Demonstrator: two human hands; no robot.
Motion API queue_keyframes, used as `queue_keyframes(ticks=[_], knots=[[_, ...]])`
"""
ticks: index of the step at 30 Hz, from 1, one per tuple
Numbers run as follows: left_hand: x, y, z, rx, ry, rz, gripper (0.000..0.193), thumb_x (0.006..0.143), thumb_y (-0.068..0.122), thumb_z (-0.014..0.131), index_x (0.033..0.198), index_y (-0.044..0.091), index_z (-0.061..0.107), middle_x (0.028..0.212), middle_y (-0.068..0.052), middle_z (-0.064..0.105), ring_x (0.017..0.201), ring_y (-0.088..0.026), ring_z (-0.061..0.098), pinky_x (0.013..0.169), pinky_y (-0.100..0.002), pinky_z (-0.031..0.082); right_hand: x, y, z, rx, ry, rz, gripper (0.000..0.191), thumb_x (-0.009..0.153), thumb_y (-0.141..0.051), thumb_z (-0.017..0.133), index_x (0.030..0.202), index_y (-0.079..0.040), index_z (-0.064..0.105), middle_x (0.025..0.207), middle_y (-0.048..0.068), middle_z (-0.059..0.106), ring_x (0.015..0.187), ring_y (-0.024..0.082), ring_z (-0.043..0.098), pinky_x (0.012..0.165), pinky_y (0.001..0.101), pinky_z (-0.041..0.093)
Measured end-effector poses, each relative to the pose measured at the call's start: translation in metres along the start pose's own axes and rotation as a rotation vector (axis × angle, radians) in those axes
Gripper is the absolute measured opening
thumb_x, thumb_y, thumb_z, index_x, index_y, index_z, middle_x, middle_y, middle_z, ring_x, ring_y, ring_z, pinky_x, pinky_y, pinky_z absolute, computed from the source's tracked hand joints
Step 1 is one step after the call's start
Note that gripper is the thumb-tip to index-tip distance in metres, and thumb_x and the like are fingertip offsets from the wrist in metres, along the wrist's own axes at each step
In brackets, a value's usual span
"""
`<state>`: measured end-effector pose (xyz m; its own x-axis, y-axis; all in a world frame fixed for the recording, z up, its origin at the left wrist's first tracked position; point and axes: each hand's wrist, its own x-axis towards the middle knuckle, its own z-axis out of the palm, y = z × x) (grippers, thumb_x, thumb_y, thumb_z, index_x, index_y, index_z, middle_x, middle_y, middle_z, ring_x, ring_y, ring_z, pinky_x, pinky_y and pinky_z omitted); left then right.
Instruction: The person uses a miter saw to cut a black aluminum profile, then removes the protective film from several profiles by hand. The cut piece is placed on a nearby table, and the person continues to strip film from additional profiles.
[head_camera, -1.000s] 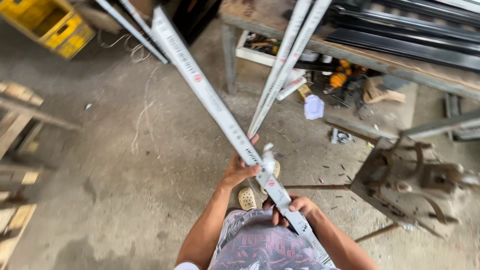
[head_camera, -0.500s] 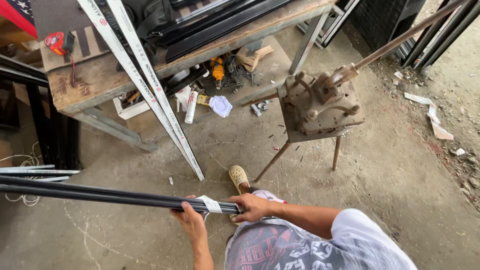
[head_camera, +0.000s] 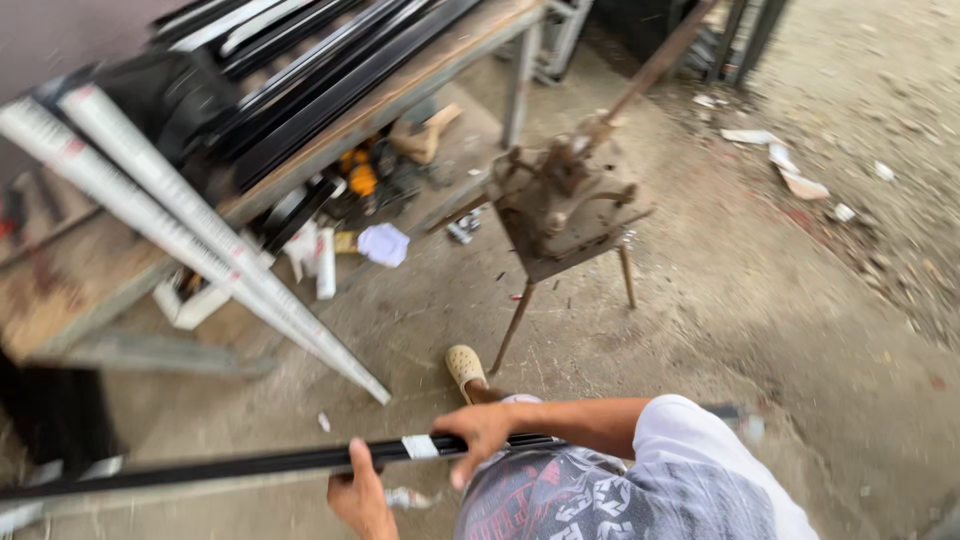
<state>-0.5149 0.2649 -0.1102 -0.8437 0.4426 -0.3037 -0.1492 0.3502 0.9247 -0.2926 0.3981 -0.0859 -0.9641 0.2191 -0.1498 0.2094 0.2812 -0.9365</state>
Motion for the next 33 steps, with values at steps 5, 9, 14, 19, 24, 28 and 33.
queue_keyframes(ticks=[5,9,14,19,24,28,33], knots=[[0.013,-0.004,-0.007,-0.115,-0.496,0.254,0.046,0.092,0.029,0.076,0.118,-0.009,0.067,0.102,-0.016,0.075,0.09,-0.02,0.071,0.085,-0.032,0.054,-0.014,-0.007,-0.003,-0.128,0.006,0.136,0.057,0.075,-0.03,0.084,0.121,-0.001,0.066,0.096,0.018,0.077,0.087,0.029,0.073,0.077,0.0429,0.058],[0.022,-0.007,-0.018,0.026,-0.44,-0.133,0.051,0.093,0.029,0.075,0.12,-0.014,0.07,0.11,-0.027,0.074,0.105,-0.032,0.07,0.095,-0.046,0.054,-0.018,0.005,-0.026,0.716,-0.2,0.144,0.059,0.083,-0.019,0.083,0.129,0.005,0.055,0.098,0.018,0.071,0.083,0.025,0.071,0.071,0.038,0.06],[0.031,0.005,-0.03,0.268,-0.556,0.569,0.068,0.096,0.029,0.06,0.153,-0.003,0.041,0.153,-0.022,0.047,0.148,-0.03,0.04,0.122,-0.048,0.03,-0.01,0.022,-0.028,1.135,-0.299,0.247,0.057,0.085,-0.019,0.082,0.13,0.002,0.052,0.092,0.02,0.073,0.075,0.024,0.072,0.067,0.0349,0.06],[0.017,0.006,0.0,-0.365,-0.632,0.506,0.089,0.096,0.03,0.07,0.162,-0.004,0.02,0.149,-0.022,0.046,0.138,-0.029,0.048,0.119,-0.045,0.035,-0.004,0.017,-0.015,0.941,-0.226,0.203,0.065,0.081,-0.024,0.088,0.129,0.004,0.054,0.096,0.016,0.071,0.082,0.026,0.071,0.07,0.0378,0.06],[0.01,0.001,0.021,-0.328,-0.388,0.443,0.077,0.1,0.021,0.066,0.155,-0.007,0.02,0.14,-0.027,0.049,0.115,-0.029,0.059,0.096,-0.043,0.055,-0.005,-0.022,-0.026,0.343,0.006,0.147,0.075,0.073,-0.037,0.093,0.125,0.004,0.06,0.104,0.017,0.072,0.096,0.029,0.07,0.08,0.0414,0.057],[-0.006,-0.006,0.022,-0.221,-0.207,0.302,0.07,0.106,0.023,0.057,0.152,-0.008,0.015,0.134,-0.029,0.051,0.107,-0.029,0.067,0.085,-0.041,0.061,-0.018,-0.057,-0.016,-0.189,0.029,0.329,0.082,0.065,-0.05,0.092,0.117,0.004,0.059,0.093,0.022,0.072,0.089,0.038,0.071,0.078,0.0434,0.056],[-0.002,-0.009,0.022,-0.126,-0.168,0.539,0.056,0.115,0.025,0.057,0.148,-0.011,0.029,0.132,-0.027,0.059,0.111,-0.029,0.069,0.092,-0.038,0.06,-0.018,-0.055,-0.004,-0.243,0.223,0.193,0.073,0.068,-0.04,0.087,0.121,0.0,0.058,0.097,0.023,0.071,0.089,0.042,0.069,0.074,0.0475,0.054]])
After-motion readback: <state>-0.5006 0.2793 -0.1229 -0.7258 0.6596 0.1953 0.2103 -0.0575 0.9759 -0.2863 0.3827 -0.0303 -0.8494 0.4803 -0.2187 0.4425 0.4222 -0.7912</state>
